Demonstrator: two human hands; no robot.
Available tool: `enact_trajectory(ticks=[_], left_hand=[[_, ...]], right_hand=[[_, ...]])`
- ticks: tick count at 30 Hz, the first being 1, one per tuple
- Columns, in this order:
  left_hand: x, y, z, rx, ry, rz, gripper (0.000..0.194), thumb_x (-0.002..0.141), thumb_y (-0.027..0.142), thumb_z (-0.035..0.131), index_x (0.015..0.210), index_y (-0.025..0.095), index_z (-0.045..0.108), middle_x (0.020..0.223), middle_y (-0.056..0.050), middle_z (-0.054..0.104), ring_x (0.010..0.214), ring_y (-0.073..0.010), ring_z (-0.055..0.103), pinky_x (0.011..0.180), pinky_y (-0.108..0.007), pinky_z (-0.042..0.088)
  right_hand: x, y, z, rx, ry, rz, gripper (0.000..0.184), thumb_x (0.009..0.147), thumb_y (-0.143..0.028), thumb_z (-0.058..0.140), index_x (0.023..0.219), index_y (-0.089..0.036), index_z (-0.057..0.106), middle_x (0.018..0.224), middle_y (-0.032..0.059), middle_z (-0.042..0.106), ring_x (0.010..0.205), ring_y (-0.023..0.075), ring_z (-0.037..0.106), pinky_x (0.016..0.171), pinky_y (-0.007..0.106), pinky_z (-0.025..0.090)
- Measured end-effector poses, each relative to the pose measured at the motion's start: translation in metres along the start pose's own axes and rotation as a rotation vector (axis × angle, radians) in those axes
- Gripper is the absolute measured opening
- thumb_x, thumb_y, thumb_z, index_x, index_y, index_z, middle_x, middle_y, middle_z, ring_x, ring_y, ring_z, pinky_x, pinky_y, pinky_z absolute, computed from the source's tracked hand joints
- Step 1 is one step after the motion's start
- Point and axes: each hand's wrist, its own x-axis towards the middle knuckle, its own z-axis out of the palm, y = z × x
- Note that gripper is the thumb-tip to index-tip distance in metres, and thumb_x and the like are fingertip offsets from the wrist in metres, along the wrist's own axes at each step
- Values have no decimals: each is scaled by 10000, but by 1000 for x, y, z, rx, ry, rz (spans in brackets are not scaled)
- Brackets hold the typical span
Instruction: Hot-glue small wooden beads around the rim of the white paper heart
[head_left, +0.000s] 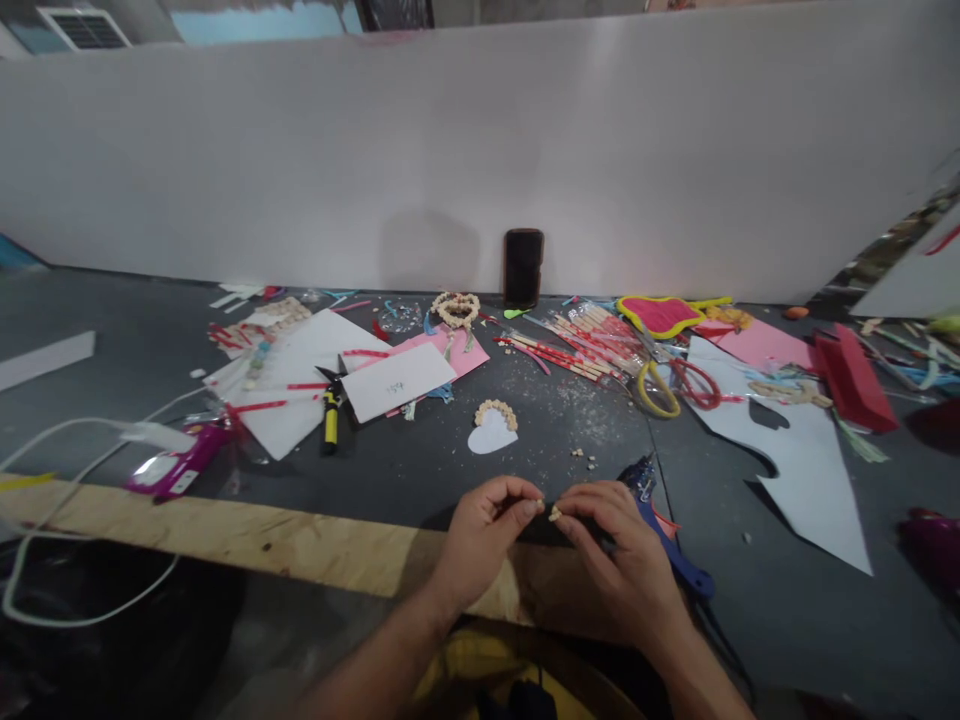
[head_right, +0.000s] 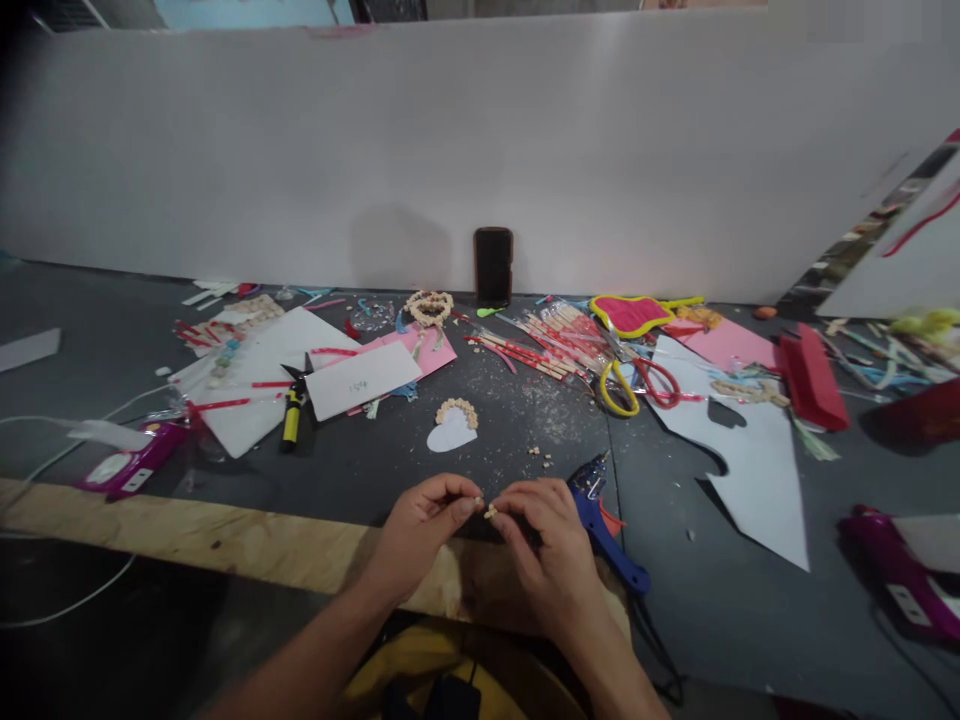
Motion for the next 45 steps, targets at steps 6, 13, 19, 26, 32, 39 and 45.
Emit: enact_trajectory(ticks=[6, 13, 19, 26, 32, 39, 45], left_hand=[[-8, 11, 7, 188, 6, 123, 100, 803, 216, 588, 798, 168, 676, 762, -14, 656, 734, -135, 573, 697, -221, 436], [-11, 15, 8, 240, -12, 284, 103, 798, 172, 606, 781, 178, 707, 762, -22, 680, 749, -134, 601, 711, -216, 449], [-11, 14, 7, 248, -36, 357, 127, 806, 180, 607, 829, 193, 730, 784, -40, 691, 755, -143, 612, 698, -228, 467], [-15, 15, 6, 275, -66, 328, 156, 817, 198, 590, 867, 208, 738, 818, -51, 702, 777, -160, 620, 714, -241, 470], [-14, 13, 4, 252, -33, 115, 165, 810, 263, 590, 901, 181, 701, 852, -51, 695, 798, -172, 616, 723, -242, 464], [-13, 19, 4, 322, -115, 146, 156, 798, 266, 593, 777, 150, 696, 757, -45, 665, 733, -159, 579, 684, -233, 428], [-13, 23, 5, 296, -134, 91, 170, 774, 281, 612, 724, 143, 698, 723, -46, 650, 704, -162, 563, 662, -239, 421]], right_hand=[[-4, -5, 0, 101, 53, 50, 51, 827, -196, 578, 840, -224, 618, 828, 37, 642, 831, 178, 566, 737, 327, 467], [-7, -7, -3, 131, 67, 52, 68, 825, -182, 575, 844, -225, 624, 832, 32, 643, 837, 167, 578, 737, 304, 478], [-8, -11, -6, 128, 84, 38, 75, 825, -185, 569, 854, -221, 628, 841, 41, 644, 826, 170, 590, 724, 305, 495], [-8, -12, -7, 101, 76, -3, 87, 839, -174, 551, 859, -224, 619, 836, 48, 636, 832, 180, 581, 721, 327, 492], [-8, -9, -12, -4, 48, -104, 125, 828, -135, 568, 910, -223, 601, 867, 36, 634, 860, 173, 555, 753, 331, 466], [-9, -7, -13, -119, 28, -194, 145, 834, -127, 566, 939, -222, 594, 900, 46, 627, 865, 177, 535, 759, 350, 461], [-10, -7, -14, -154, 15, -218, 168, 837, -134, 557, 961, -238, 600, 911, 47, 636, 865, 190, 538, 762, 369, 465]])
